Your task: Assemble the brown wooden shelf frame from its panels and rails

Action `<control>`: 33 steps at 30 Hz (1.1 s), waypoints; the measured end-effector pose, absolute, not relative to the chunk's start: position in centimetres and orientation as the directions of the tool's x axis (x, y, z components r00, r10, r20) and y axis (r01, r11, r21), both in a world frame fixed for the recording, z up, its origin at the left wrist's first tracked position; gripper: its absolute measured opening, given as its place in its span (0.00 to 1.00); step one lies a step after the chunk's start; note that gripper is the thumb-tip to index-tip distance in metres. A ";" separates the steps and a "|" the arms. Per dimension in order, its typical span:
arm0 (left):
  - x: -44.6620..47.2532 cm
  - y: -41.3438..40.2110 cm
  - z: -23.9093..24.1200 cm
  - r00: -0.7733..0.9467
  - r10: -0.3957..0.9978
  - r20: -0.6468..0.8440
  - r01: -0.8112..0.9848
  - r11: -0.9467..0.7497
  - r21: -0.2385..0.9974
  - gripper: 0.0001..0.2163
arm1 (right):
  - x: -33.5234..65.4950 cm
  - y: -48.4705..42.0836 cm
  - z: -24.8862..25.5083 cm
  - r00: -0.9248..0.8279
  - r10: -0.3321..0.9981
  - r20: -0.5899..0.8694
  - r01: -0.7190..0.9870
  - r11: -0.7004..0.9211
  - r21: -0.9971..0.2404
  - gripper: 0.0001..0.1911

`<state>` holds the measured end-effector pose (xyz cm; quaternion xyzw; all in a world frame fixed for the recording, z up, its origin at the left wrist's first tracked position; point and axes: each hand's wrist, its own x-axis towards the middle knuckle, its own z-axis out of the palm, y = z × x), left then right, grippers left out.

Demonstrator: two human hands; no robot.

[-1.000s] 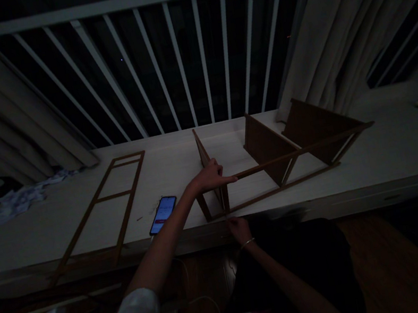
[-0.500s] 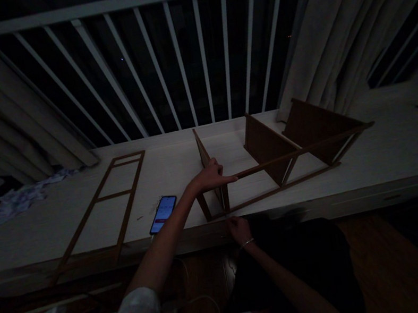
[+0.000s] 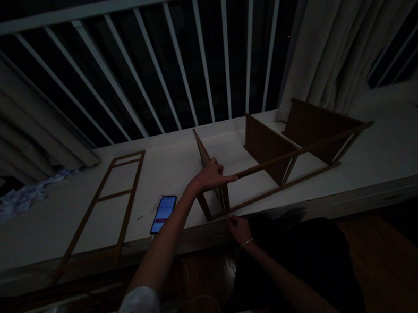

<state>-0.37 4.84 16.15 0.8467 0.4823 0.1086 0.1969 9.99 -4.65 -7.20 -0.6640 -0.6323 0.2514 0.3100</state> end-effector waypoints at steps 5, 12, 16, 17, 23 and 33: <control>-0.2 4.6 16.4 0.523 0.852 -0.003 0.761 -0.466 0.451 0.21 | 10.0 -4.7 -6.9 0.068 0.997 0.036 0.690 -0.021 -0.724 0.13; -0.3 4.6 16.4 0.520 0.854 -0.010 0.760 -0.457 0.463 0.22 | 10.2 -4.6 -7.3 0.075 0.997 0.037 0.668 -0.023 -0.744 0.11; -0.3 4.6 16.4 0.522 0.853 -0.004 0.759 -0.462 0.459 0.21 | 10.3 -4.4 -7.8 0.128 0.990 0.057 0.624 -0.036 -0.781 0.10; -0.3 4.6 16.4 0.519 0.855 -0.010 0.762 -0.457 0.459 0.21 | 10.3 -4.4 -7.9 0.138 0.989 0.058 0.611 -0.039 -0.791 0.10; -0.4 4.9 16.2 0.525 0.851 -0.006 0.762 -0.467 0.449 0.21 | 10.4 -4.3 -8.1 0.142 0.986 0.083 0.576 -0.015 -0.818 0.08; -0.5 4.7 16.1 0.537 0.843 -0.027 0.772 -0.478 0.420 0.24 | 10.1 -4.1 -8.3 0.170 0.985 0.042 0.586 -0.066 -0.808 0.07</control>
